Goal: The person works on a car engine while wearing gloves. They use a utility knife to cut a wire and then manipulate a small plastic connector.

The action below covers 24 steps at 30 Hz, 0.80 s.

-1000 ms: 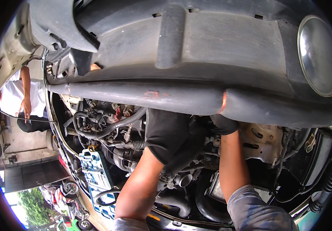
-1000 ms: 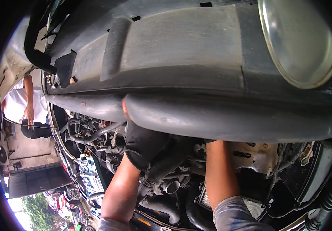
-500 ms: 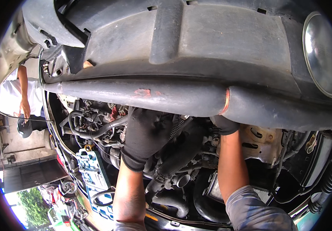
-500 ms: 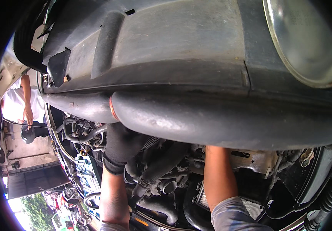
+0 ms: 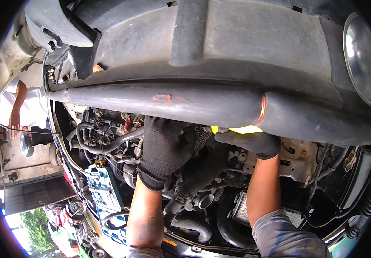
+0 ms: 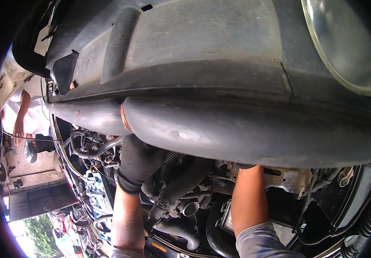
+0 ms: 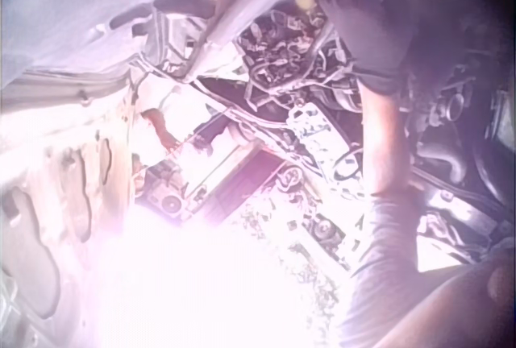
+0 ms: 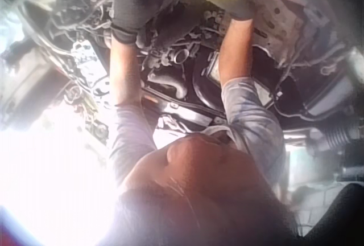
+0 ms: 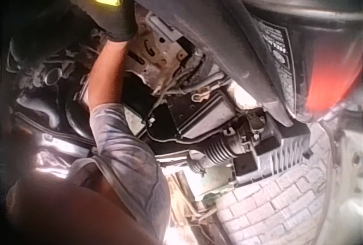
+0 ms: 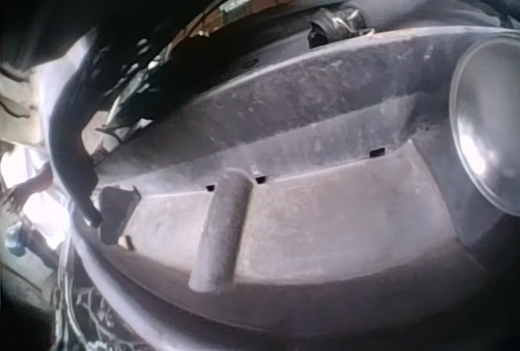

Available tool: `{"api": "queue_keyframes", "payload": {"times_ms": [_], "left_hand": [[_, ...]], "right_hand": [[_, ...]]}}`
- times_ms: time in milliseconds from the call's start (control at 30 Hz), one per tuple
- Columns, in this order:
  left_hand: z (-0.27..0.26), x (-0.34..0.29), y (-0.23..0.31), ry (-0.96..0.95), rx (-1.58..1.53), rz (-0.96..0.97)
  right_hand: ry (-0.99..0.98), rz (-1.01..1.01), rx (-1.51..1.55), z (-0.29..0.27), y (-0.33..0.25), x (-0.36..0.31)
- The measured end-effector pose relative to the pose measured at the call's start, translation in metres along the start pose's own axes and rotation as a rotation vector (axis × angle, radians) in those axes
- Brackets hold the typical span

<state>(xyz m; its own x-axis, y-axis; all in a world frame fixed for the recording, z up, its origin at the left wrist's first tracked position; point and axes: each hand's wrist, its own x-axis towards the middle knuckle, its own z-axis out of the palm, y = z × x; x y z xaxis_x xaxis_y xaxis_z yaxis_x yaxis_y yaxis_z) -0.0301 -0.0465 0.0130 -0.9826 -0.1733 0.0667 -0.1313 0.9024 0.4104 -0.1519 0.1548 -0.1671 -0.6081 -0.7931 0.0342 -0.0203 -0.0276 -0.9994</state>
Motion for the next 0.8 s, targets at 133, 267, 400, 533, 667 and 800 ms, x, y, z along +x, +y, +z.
{"api": "queue_keyframes", "payload": {"times_ms": [133,267,400,533,667,800], "left_hand": [[0.002,-0.001,-0.002,-0.025,0.027,-0.019],[0.004,-0.001,-0.003,-0.057,0.105,-0.021],[0.005,0.004,0.008,-0.096,0.316,0.079],[0.011,0.006,0.010,-0.139,0.276,0.048],[0.009,0.004,0.014,-0.182,0.440,0.060],[0.011,0.002,0.009,-0.125,0.419,0.170]], "right_hand": [[-0.114,0.015,-0.031,-0.016,-0.001,0.006],[-0.166,0.019,-0.047,-0.023,-0.002,0.011],[-0.141,0.010,-0.045,-0.019,0.001,0.010],[0.068,-0.022,0.006,-0.021,0.008,0.005],[0.541,-0.083,0.115,-0.028,0.021,-0.003],[0.752,-0.120,0.126,-0.032,0.029,-0.002]]}}
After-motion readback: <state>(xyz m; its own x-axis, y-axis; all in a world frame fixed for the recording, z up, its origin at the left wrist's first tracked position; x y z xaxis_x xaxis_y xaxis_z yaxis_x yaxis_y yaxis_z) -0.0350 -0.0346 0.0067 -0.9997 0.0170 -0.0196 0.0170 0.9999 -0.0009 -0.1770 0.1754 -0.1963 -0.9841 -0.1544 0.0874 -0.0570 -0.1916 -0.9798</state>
